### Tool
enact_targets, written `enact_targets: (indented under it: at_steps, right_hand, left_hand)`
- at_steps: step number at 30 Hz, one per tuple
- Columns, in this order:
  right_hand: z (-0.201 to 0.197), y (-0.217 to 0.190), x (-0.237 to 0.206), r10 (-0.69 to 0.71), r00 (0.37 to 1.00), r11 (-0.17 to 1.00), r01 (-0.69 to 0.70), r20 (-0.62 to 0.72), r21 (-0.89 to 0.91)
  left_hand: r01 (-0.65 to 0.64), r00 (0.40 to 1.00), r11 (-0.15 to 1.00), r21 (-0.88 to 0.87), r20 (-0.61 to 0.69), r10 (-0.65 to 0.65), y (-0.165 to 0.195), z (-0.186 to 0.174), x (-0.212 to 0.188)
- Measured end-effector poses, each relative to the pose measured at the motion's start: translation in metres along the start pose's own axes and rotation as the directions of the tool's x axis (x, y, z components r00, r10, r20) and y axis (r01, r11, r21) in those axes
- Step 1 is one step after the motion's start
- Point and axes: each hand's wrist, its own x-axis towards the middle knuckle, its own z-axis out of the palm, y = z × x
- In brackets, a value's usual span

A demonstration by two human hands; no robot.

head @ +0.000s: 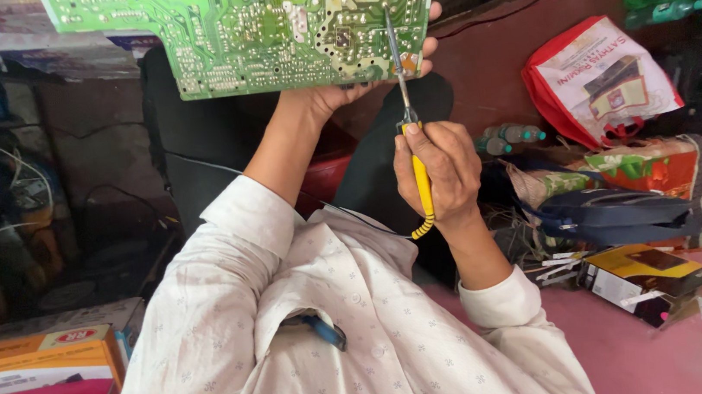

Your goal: The person sits at a cluttered repair bench and solders a large green circuit board, holding the board in one hand while applying a yellow-handled soldering iron to its underside. They reposition and flip the board between soldering passes and continue working on different joints.

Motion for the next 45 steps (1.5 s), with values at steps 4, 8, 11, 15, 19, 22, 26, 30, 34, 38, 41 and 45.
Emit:
enact_targets:
  at_steps: [4, 8, 11, 15, 19, 22, 26, 30, 34, 38, 41, 45]
  right_hand:
    - [0.000, 0.000, -0.002, 0.003, 1.000, 1.000, -0.003, -0.004, 0.003]
    - [0.001, -0.001, -0.004, 0.039, 0.999, 0.999, -0.038, -0.025, 0.033]
    - [0.003, -0.002, -0.004, 0.060, 0.997, 0.997, -0.058, -0.044, 0.056]
    - [0.002, -0.005, -0.003, 0.092, 0.995, 0.994, -0.088, -0.050, 0.064]
    - [-0.001, -0.009, -0.003, 0.079, 0.996, 0.996, -0.078, -0.028, 0.035]
    - [-0.002, -0.009, -0.004, 0.065, 0.998, 0.998, -0.065, -0.010, 0.010]
    - [0.001, -0.006, -0.008, 0.062, 0.998, 0.998, -0.062, -0.019, 0.006]
    - [0.005, -0.004, -0.013, 0.072, 0.996, 0.997, -0.071, -0.043, 0.027]
    - [0.008, -0.006, -0.015, 0.100, 0.994, 0.994, -0.098, -0.048, 0.043]
    - [0.008, -0.008, -0.014, 0.107, 0.993, 0.993, -0.105, -0.044, 0.049]
    - [0.006, -0.008, -0.013, 0.099, 0.995, 0.995, -0.098, -0.022, 0.035]
    - [0.004, -0.005, -0.013, 0.084, 0.996, 0.996, -0.084, -0.005, 0.025]
  left_hand:
    - [-0.015, 0.999, 0.999, -0.051, -0.032, 0.014, -0.002, 0.007, -0.004]
    - [0.040, 0.999, 0.992, -0.118, -0.003, -0.041, -0.002, 0.009, -0.004]
    - [0.189, 0.979, 0.965, -0.182, 0.117, -0.170, 0.001, 0.007, -0.004]
    - [0.053, 0.988, 0.998, -0.017, -0.147, -0.055, -0.002, 0.004, -0.003]
    - [0.151, 0.988, 0.987, -0.058, 0.047, -0.148, -0.005, 0.006, -0.002]
    - [-0.031, 0.963, 0.997, 0.069, -0.264, 0.048, -0.007, 0.007, -0.001]
    - [0.133, 0.991, 0.971, -0.197, 0.046, -0.126, -0.006, 0.008, -0.003]
    - [-0.018, 0.998, 0.999, -0.042, -0.067, 0.015, -0.010, 0.007, -0.007]
    - [0.019, 1.000, 0.998, -0.054, -0.021, -0.020, -0.010, 0.008, -0.007]
    - [0.010, 0.999, 0.998, -0.057, -0.049, -0.013, -0.009, 0.009, -0.007]
    - [0.008, 0.998, 0.998, -0.060, -0.066, -0.012, -0.009, 0.008, -0.008]
    - [0.007, 0.997, 0.997, -0.083, -0.076, -0.014, -0.009, 0.005, -0.008]
